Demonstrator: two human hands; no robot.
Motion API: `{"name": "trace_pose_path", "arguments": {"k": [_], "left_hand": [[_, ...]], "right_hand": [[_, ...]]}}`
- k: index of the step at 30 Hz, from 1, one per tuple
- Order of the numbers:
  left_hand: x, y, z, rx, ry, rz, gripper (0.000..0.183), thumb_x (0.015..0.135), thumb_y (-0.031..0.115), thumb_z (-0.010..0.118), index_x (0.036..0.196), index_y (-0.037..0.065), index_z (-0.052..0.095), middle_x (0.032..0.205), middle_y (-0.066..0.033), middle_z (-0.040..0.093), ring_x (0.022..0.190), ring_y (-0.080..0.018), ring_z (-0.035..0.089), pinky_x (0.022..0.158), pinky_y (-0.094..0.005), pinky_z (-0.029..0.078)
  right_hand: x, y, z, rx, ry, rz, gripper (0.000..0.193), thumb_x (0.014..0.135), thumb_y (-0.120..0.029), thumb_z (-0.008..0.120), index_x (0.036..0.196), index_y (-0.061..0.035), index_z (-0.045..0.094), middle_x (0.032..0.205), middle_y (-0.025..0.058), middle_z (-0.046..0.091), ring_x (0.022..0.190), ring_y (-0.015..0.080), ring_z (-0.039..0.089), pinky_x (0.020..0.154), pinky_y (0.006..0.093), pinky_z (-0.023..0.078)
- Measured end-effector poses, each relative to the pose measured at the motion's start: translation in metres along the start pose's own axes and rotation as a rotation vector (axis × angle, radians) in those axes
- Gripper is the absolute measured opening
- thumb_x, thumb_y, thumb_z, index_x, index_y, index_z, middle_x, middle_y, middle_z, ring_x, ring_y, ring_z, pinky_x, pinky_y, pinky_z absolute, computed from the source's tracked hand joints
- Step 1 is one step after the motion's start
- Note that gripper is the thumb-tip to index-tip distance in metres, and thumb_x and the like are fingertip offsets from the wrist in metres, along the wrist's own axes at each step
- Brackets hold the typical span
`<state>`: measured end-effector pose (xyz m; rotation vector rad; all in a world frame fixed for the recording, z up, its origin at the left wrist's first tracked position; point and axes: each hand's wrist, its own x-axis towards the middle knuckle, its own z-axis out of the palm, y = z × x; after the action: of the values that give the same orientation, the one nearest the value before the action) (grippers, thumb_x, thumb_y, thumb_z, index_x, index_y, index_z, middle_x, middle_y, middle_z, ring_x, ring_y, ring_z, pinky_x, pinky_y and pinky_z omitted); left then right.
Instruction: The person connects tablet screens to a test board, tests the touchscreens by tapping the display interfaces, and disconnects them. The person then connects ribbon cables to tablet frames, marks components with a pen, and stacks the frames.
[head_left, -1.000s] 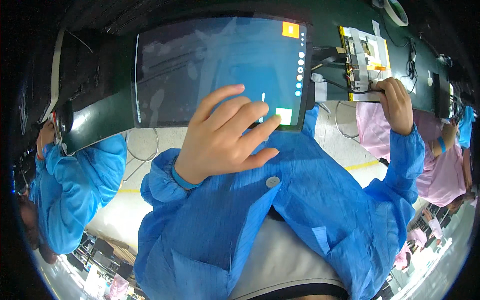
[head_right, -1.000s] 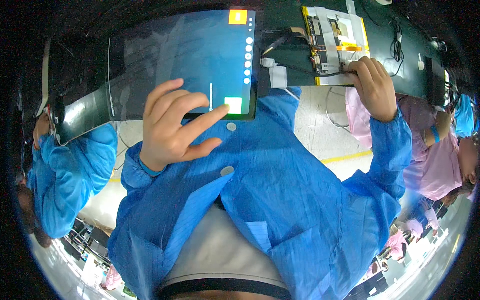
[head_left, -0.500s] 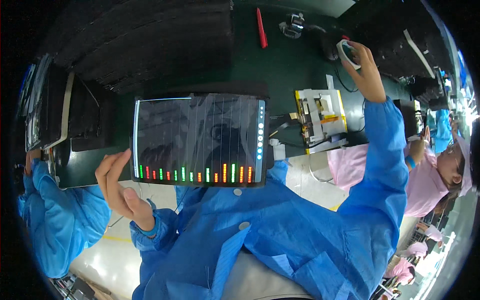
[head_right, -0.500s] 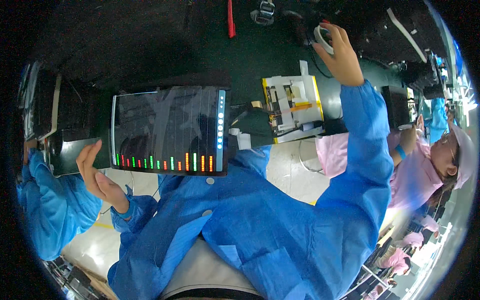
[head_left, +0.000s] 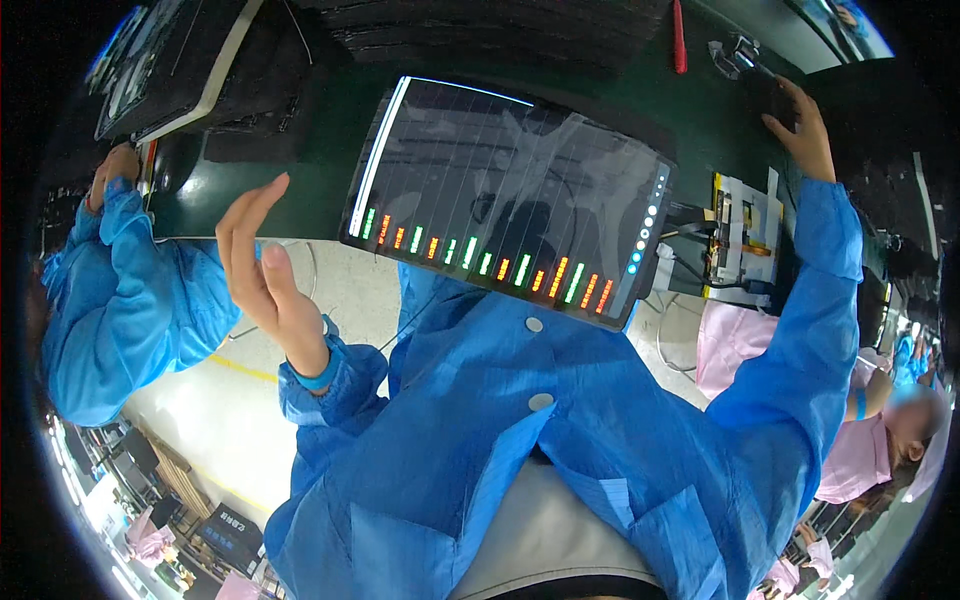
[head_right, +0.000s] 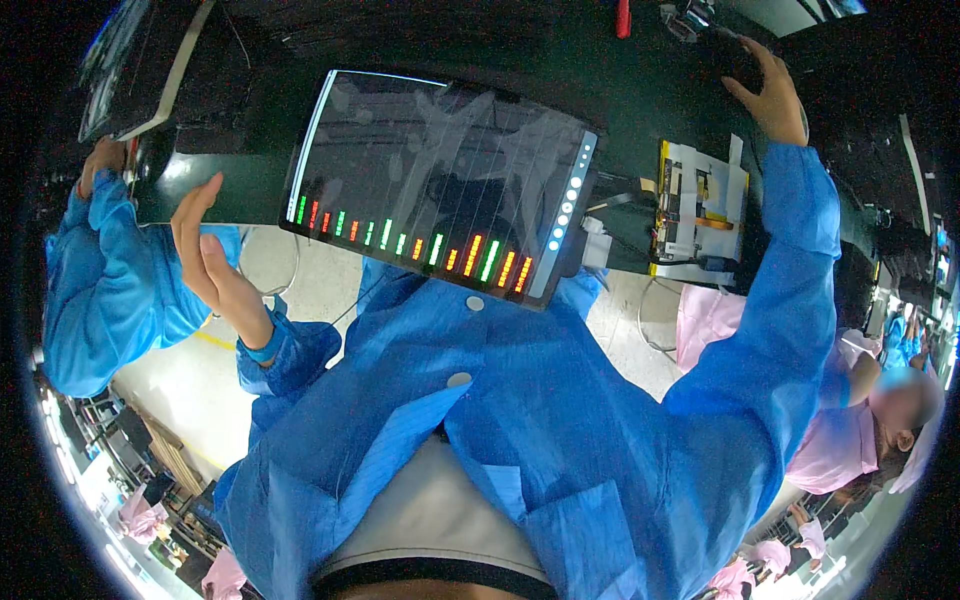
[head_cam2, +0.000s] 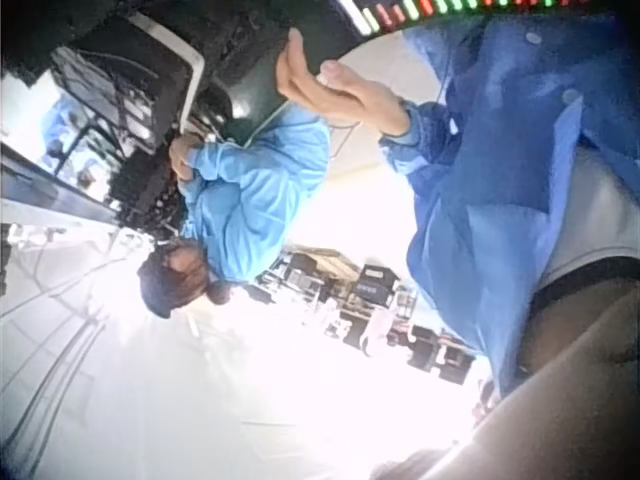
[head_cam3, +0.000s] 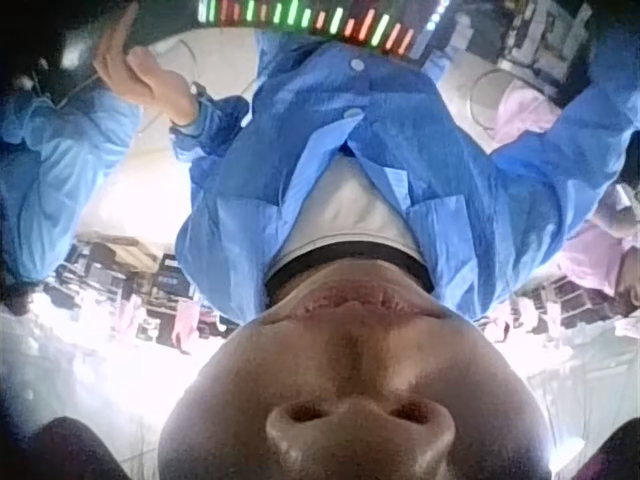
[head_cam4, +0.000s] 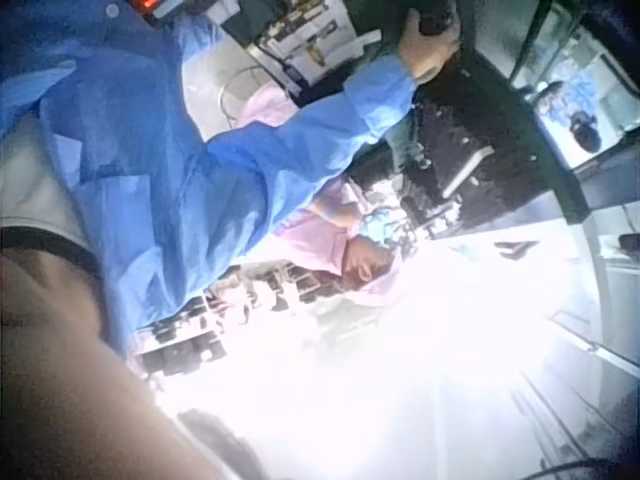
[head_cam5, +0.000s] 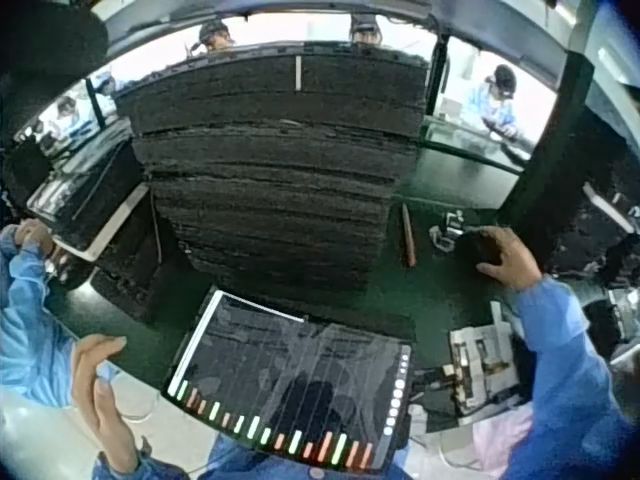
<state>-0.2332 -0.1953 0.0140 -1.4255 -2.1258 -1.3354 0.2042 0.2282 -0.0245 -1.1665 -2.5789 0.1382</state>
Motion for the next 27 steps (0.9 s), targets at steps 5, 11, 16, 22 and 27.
{"name": "trace_pose_path", "arguments": {"k": [5,11,16,22,27], "left_hand": [[0.003,-0.007,0.001,0.015,0.008,-0.003,0.043,0.093,0.036,0.041,0.104,0.004,0.068,0.108,-0.0129,0.063,0.105,-0.0258,0.055,0.092,-0.0364,0.04],[0.005,-0.013,0.001,0.018,-0.007,-0.021,0.043,0.093,0.036,0.042,0.106,0.005,0.067,0.109,-0.0121,0.064,0.108,-0.0259,0.055,0.094,-0.0366,0.04],[0.005,-0.013,0.001,0.003,0.002,-0.006,0.043,0.093,0.037,0.043,0.106,0.005,0.067,0.11,-0.0116,0.064,0.108,-0.0251,0.055,0.093,-0.0359,0.04],[0.013,-0.007,0.002,-0.018,-0.01,0.018,0.035,0.092,0.03,0.047,0.108,0.004,0.066,0.109,-0.0109,0.064,0.107,-0.0242,0.056,0.092,-0.0351,0.04],[0.032,0.023,0.014,-0.088,-0.069,0.022,0.029,0.088,0.02,0.055,0.11,0.004,0.064,0.111,-0.0113,0.064,0.11,-0.0249,0.055,0.097,-0.0368,0.039]], "right_hand": [[-0.007,0.002,0.001,-0.089,0.132,0.018,0.065,0.073,-0.025,0.077,0.132,-0.0168,0.049,0.124,0.015,0.054,0.114,0.0296,0.053,0.097,0.04,0.044],[-0.011,-0.009,-0.002,-0.116,0.164,0.018,0.068,0.071,-0.026,0.079,0.132,-0.018,0.049,0.122,0.0131,0.056,0.117,0.0283,0.052,0.1,0.0396,0.043],[-0.012,-0.003,0.006,-0.063,0.179,-0.096,0.065,0.074,-0.026,0.077,0.132,-0.0183,0.048,0.124,0.0127,0.055,0.118,0.0275,0.052,0.099,0.0397,0.044],[-0.022,-0.066,-0.033,0.036,0.239,0.057,0.05,0.081,-0.025,0.071,0.128,-0.0165,0.054,0.122,0.0128,0.055,0.114,0.0253,0.055,0.095,0.0369,0.046],[-0.104,-0.201,-0.084,-0.01,0.315,-0.2,0.01,0.078,-0.002,0.067,0.087,0.0028,0.066,0.081,0.0117,0.066,0.07,0.019,0.064,0.065,0.0271,0.049]]}}
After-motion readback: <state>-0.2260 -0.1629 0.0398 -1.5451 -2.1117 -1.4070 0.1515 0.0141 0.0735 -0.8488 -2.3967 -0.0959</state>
